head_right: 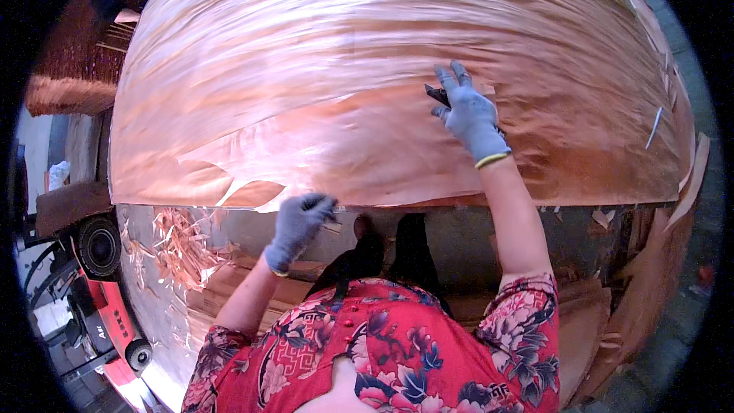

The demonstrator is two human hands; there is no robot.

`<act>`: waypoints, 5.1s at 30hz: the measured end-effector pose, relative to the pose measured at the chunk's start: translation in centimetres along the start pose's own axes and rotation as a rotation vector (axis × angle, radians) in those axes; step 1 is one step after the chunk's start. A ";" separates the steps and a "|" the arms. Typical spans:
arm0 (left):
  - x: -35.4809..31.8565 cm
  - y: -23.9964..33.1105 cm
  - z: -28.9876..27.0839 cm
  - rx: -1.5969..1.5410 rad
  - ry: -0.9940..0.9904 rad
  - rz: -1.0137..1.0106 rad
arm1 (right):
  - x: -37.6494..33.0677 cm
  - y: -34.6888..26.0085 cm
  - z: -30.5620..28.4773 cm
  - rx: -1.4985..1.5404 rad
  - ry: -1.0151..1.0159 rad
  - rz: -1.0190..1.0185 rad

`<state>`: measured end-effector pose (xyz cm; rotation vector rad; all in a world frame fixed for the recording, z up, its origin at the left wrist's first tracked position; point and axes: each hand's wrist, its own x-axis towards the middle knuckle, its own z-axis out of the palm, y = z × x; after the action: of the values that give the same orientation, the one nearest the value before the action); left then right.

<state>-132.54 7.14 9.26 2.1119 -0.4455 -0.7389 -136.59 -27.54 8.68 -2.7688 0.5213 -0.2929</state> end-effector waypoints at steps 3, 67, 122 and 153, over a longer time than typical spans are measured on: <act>5.2 1.8 -3.7 0.525 0.399 0.614 | 1.4 0.6 0.8 -0.032 -0.118 0.033; 0.8 -13.1 0.0 0.935 0.609 0.566 | -15.7 4.0 2.3 0.162 0.015 -0.219; 0.4 -9.1 5.1 0.441 1.013 -0.328 | 2.5 -29.8 13.4 -0.026 -0.632 -1.258; -0.5 -8.0 3.9 0.470 0.961 -0.411 | 0.9 -31.3 12.6 -0.441 -0.509 -1.432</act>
<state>-135.01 9.83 1.15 2.7252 0.3909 0.2632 -122.54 3.18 7.54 -2.8698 -1.7174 0.2914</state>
